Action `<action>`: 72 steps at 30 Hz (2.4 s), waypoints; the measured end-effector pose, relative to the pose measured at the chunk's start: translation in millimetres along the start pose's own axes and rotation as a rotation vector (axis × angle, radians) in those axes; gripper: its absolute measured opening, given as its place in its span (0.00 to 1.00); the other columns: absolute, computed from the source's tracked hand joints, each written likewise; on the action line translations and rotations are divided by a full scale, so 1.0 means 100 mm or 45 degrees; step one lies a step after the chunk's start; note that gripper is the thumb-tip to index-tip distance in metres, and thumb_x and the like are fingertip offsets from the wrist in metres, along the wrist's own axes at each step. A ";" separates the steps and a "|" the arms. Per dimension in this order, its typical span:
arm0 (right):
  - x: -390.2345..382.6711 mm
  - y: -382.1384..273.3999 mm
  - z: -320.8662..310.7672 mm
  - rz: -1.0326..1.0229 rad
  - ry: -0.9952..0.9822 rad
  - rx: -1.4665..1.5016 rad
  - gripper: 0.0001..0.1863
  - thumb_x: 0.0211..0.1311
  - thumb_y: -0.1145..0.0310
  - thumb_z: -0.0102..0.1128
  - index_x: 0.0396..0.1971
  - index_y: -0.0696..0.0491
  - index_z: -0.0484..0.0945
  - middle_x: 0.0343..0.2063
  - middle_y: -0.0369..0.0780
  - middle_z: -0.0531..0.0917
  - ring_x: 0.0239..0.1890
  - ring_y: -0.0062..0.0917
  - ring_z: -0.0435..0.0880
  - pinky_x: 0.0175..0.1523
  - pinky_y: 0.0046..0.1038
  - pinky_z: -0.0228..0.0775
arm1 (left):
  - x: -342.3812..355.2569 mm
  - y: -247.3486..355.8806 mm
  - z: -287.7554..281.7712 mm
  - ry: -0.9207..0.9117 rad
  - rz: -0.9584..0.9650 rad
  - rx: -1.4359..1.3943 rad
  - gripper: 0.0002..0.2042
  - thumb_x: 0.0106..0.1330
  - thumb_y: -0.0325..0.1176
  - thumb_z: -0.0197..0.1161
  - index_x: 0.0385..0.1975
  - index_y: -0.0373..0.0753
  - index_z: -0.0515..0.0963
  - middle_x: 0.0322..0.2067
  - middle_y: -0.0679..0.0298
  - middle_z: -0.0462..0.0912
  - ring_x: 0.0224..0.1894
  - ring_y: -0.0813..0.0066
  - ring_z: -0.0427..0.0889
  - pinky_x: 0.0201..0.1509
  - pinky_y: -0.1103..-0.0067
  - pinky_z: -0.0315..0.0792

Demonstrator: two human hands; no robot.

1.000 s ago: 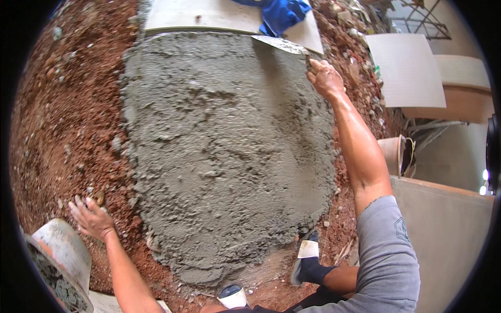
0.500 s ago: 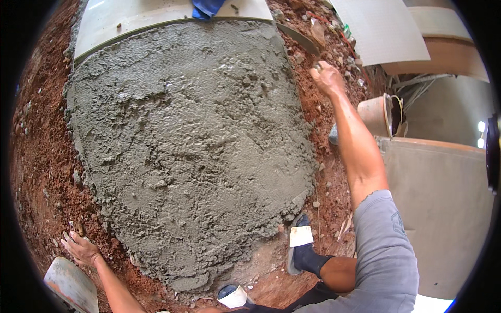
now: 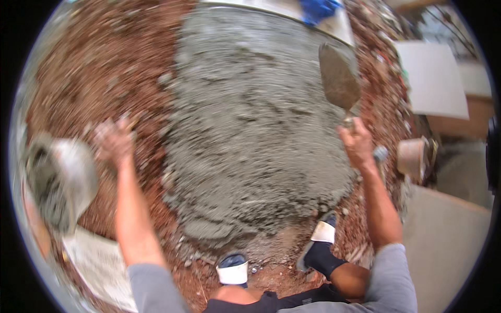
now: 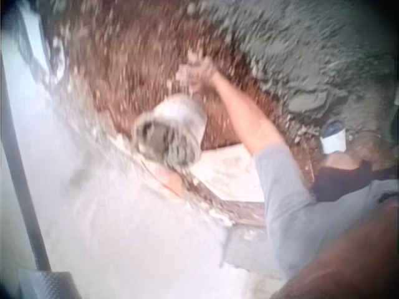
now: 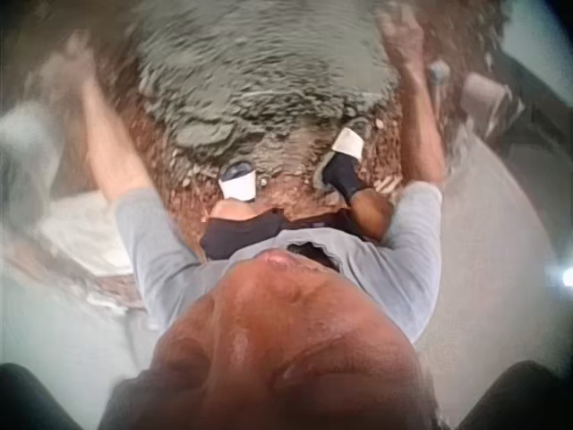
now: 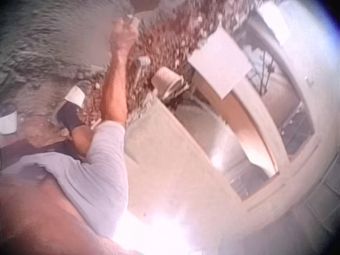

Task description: The person scoops wet cement from a bucket and spreads it onto a rectangular patch of ground using a trowel. They repeatedly smooth the surface and later apply cement to the back of a tile.

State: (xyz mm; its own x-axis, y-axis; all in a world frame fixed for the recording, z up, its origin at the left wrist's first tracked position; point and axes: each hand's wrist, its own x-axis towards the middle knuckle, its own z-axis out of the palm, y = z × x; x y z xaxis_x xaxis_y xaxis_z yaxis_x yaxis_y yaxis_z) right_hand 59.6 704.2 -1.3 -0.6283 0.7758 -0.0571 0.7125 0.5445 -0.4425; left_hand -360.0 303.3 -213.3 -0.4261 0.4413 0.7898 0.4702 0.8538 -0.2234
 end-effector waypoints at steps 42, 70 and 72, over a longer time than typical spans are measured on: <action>-0.50 -4.41 0.33 -1.214 -0.886 0.030 0.21 0.68 0.54 0.49 0.35 0.58 0.82 0.27 0.47 0.82 0.30 0.30 0.79 0.38 0.35 0.73 | -1.23 -0.42 -1.97 -0.933 -0.539 -0.034 0.37 0.67 0.67 0.36 0.69 0.46 0.56 0.70 0.62 0.55 0.73 0.62 0.50 0.71 0.51 0.44; -1.94 1.75 -0.43 0.388 0.049 0.040 0.31 0.66 0.65 0.52 0.67 0.52 0.54 0.43 0.44 0.71 0.32 0.25 0.76 0.32 0.28 0.76 | -0.99 -0.01 -3.82 -1.275 -0.189 -0.256 0.31 0.71 0.43 0.52 0.68 0.31 0.53 0.68 0.46 0.54 0.71 0.49 0.50 0.74 0.62 0.45; -1.85 1.95 -0.44 0.660 -0.042 0.302 0.30 0.66 0.64 0.52 0.66 0.51 0.55 0.43 0.44 0.71 0.33 0.27 0.77 0.33 0.28 0.76 | -0.96 -0.05 -4.04 -1.342 -0.322 -0.221 0.33 0.70 0.44 0.52 0.68 0.30 0.53 0.68 0.45 0.54 0.71 0.49 0.50 0.74 0.63 0.44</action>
State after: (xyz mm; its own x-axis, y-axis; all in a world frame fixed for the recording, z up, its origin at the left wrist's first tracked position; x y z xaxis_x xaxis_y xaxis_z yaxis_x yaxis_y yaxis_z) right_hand 328.3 680.9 -37.1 -0.2273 0.9101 -0.3465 0.8430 0.0058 -0.5378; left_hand -9.4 145.4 -57.3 -0.9335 0.3439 -0.1015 0.3432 0.9389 0.0251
